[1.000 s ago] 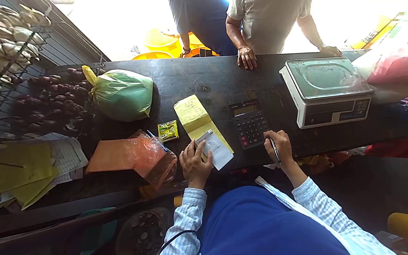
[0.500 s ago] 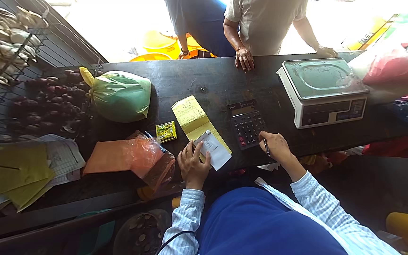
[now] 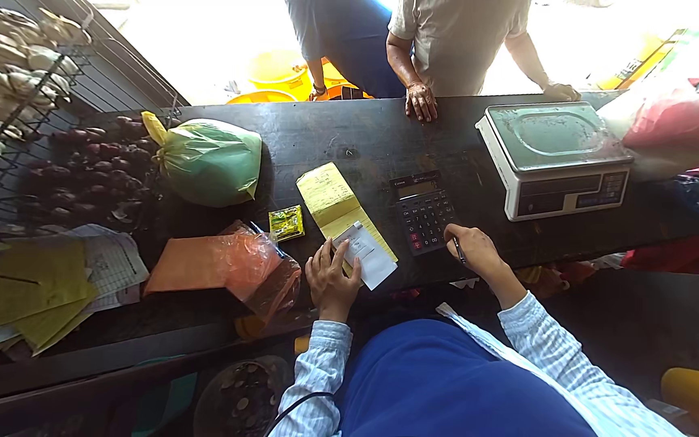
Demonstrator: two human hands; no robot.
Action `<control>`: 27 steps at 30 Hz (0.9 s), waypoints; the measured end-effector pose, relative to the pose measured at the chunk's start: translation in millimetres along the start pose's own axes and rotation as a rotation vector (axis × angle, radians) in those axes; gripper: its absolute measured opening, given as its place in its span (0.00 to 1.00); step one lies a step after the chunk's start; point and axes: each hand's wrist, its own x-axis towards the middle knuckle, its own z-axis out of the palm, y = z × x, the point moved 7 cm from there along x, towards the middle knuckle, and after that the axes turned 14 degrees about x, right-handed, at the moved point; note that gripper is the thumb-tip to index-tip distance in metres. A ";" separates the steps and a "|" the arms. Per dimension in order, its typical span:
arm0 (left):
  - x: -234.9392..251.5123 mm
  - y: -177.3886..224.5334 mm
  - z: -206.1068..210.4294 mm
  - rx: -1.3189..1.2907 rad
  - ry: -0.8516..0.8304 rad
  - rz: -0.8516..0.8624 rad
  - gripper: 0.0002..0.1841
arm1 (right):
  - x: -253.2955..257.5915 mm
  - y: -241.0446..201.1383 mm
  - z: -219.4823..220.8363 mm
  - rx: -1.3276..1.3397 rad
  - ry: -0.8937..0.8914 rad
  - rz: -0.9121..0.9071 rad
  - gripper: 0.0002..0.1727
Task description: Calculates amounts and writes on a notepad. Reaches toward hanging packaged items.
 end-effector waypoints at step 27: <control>-0.4 -1.3 1.6 0.000 0.003 -0.003 0.27 | -3.8 -6.0 14.8 0.356 0.374 -0.413 0.17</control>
